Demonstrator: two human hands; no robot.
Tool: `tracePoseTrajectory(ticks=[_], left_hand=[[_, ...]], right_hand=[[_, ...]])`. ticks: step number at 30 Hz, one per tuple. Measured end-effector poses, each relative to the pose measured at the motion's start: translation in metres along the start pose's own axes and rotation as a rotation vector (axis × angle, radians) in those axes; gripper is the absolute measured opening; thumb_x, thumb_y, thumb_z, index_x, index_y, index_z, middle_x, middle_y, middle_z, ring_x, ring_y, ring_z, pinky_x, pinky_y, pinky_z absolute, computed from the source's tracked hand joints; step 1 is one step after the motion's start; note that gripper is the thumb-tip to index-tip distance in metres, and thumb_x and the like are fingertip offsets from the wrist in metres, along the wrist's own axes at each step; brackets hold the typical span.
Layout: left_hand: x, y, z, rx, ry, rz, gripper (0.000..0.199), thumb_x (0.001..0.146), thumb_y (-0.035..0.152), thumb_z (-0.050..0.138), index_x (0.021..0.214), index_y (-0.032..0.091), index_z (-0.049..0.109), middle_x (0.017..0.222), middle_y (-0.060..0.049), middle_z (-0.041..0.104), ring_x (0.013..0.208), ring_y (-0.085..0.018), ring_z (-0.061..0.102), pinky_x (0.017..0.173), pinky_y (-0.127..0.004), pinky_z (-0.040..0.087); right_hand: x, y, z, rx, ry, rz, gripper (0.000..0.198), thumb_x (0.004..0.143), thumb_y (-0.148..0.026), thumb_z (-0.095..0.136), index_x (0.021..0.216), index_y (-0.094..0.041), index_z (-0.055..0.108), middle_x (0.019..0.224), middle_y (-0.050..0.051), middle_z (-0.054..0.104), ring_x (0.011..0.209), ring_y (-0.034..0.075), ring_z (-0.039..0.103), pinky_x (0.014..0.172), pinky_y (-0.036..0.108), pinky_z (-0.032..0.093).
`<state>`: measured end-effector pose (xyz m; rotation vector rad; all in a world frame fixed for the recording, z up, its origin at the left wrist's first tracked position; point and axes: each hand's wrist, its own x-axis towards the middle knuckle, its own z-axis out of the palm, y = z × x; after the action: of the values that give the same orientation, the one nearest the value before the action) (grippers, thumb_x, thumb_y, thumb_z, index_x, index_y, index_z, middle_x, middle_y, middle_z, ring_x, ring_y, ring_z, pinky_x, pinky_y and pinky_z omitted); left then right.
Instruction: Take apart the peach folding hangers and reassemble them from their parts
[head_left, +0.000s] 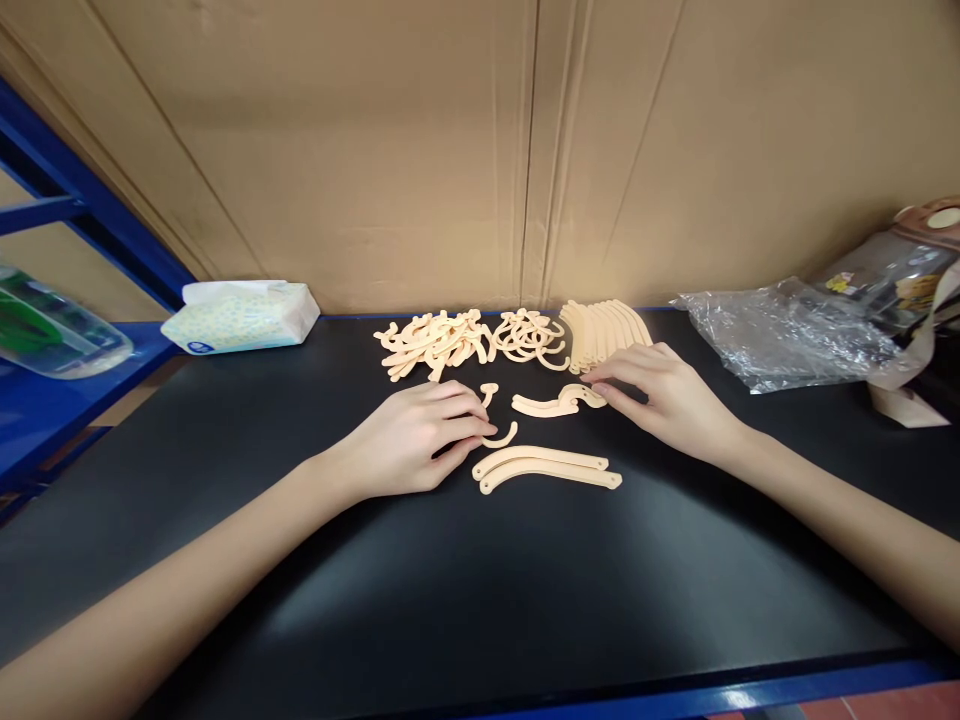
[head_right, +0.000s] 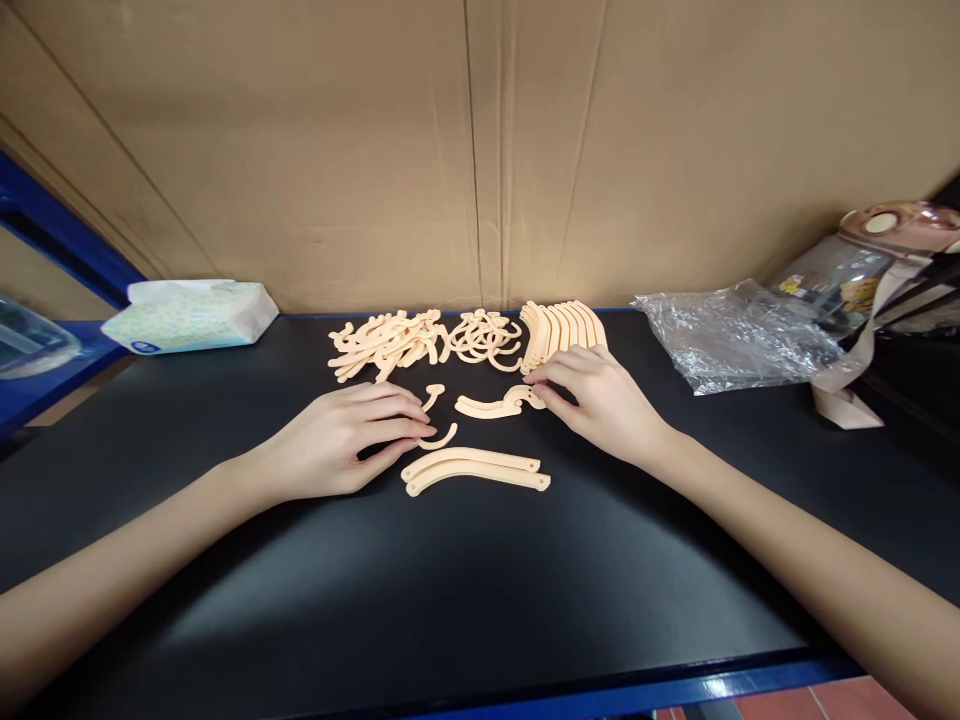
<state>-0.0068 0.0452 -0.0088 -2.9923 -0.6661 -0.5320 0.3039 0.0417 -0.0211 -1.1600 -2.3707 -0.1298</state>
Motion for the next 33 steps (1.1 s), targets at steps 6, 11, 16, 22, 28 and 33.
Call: tracePoseTrajectory(ticks=[6,11,16,22,28,33], left_hand=[[0.001,-0.001,-0.001,0.136,-0.014,0.026,0.027,0.099,0.021,0.039,0.101,0.017,0.066,0.1,-0.004,0.069,0.098,-0.017,0.061,0.084,-0.029,0.049],[0.001,-0.001,0.002,0.184,-0.051,0.014,0.022,0.096,0.014,0.041,0.099,0.015,0.062,0.101,-0.007,0.066,0.096,-0.018,0.059,0.085,-0.03,0.048],[0.003,0.0,0.001,0.247,-0.04,0.016,0.021,0.095,0.009,0.038,0.097,0.014,0.059,0.096,-0.006,0.065,0.088,-0.017,0.058,0.082,-0.03,0.047],[0.003,0.008,0.001,0.234,-0.015,0.02,0.018,0.095,0.007,0.039,0.096,0.015,0.055,0.099,-0.005,0.064,0.086,-0.016,0.057,0.079,-0.028,0.046],[0.009,0.026,-0.001,0.243,0.003,0.143,0.022,0.097,0.01,0.036,0.101,0.015,0.056,0.098,-0.004,0.067,0.087,-0.016,0.057,0.073,-0.028,0.045],[0.014,0.046,0.0,0.251,0.01,0.265,0.021,0.094,0.007,0.039,0.097,0.014,0.059,0.093,-0.005,0.066,0.088,-0.017,0.058,0.072,-0.029,0.043]], right_hand=[[0.001,-0.002,-0.001,0.007,-0.01,-0.002,0.019,0.095,-0.027,0.046,0.1,-0.023,0.064,0.097,0.004,0.071,0.092,0.021,0.063,0.081,0.037,0.041],[0.001,-0.001,-0.001,0.011,-0.011,-0.009,0.018,0.095,-0.027,0.047,0.099,-0.022,0.064,0.096,0.004,0.071,0.091,0.02,0.062,0.081,0.037,0.041],[0.001,-0.002,-0.001,0.019,-0.005,-0.026,0.018,0.095,-0.027,0.049,0.099,-0.021,0.065,0.094,0.004,0.07,0.09,0.019,0.061,0.083,0.036,0.041],[-0.001,-0.015,-0.002,0.023,0.01,-0.082,0.019,0.095,-0.023,0.048,0.107,-0.022,0.062,0.097,0.004,0.07,0.092,0.02,0.062,0.084,0.037,0.042],[0.0,-0.037,-0.002,-0.038,0.039,-0.205,0.037,0.093,-0.016,0.047,0.128,-0.025,0.054,0.132,0.011,0.055,0.113,0.022,0.056,0.091,0.039,0.044],[0.003,-0.047,-0.001,-0.031,-0.034,-0.294,0.04,0.096,-0.019,0.045,0.135,-0.023,0.049,0.135,0.01,0.056,0.113,0.02,0.056,0.093,0.039,0.043]])
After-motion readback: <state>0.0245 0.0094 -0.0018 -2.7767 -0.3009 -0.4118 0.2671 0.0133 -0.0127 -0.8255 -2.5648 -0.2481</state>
